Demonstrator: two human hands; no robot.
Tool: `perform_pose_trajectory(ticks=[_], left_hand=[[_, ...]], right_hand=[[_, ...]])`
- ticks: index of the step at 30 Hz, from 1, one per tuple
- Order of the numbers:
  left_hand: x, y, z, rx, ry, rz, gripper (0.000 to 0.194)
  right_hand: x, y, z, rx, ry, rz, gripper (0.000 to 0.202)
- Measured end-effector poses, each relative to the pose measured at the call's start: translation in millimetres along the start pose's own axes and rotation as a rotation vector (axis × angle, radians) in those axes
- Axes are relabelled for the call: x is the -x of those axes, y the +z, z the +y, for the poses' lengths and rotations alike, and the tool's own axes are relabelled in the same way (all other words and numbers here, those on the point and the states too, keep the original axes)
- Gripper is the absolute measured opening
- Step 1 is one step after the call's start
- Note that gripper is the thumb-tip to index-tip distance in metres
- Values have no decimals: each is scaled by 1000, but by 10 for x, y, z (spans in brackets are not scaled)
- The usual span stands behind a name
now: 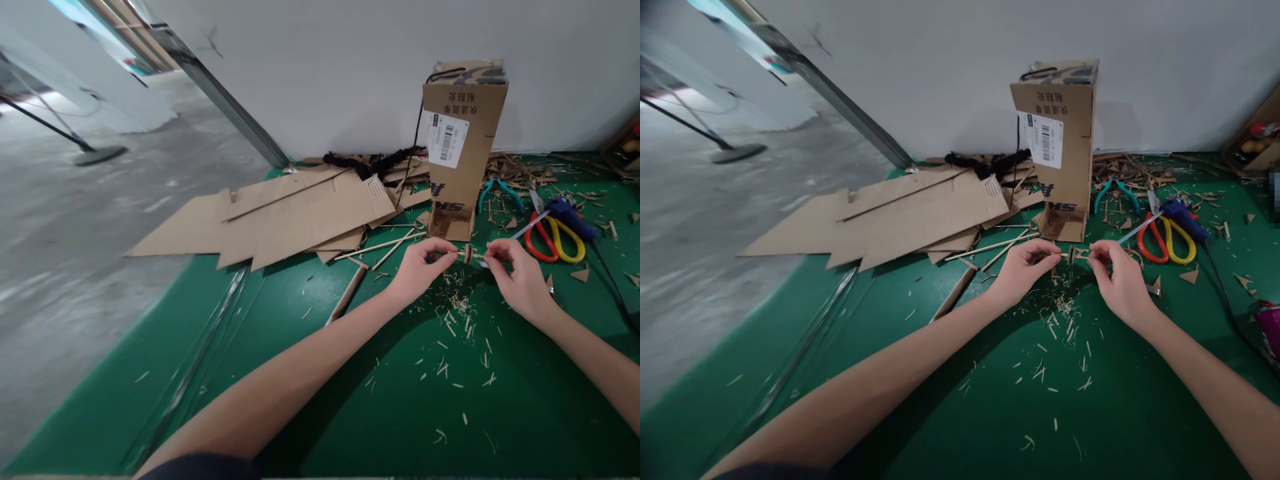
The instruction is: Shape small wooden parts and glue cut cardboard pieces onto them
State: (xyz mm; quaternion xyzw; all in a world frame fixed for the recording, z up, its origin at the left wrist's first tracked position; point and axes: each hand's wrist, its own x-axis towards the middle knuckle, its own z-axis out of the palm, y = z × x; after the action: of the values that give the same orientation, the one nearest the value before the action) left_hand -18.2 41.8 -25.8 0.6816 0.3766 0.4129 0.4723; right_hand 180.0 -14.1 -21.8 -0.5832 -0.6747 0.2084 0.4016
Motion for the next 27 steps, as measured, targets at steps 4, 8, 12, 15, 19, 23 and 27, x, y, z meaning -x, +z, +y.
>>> perform_pose_trajectory(ticks=[4, 8, 12, 15, 19, 23, 27], left_hand=[[10, 2, 76, -66, -54, -14, 14], [7, 9, 86, -96, -48, -8, 11], [-1, 16, 9, -78, -17, 15, 9], [1, 18, -33, -65, 8, 24, 9], [13, 21, -32, -77, 22, 24, 10], [23, 22, -10, -79, 62, 19, 11], [33, 18, 19, -80, 98, 10, 16]], right_hand=[[10, 4, 68, -40, 25, 25, 24], [13, 21, 93, -93, 42, 24, 22], [17, 15, 61, -102, 35, 13, 20], [24, 5, 37, -179, 19, -1, 21], [28, 11, 16, -235, -7, -10, 19], [16, 35, 6, -197, -14, 11, 16], [3, 45, 9, -164, -47, 32, 14]])
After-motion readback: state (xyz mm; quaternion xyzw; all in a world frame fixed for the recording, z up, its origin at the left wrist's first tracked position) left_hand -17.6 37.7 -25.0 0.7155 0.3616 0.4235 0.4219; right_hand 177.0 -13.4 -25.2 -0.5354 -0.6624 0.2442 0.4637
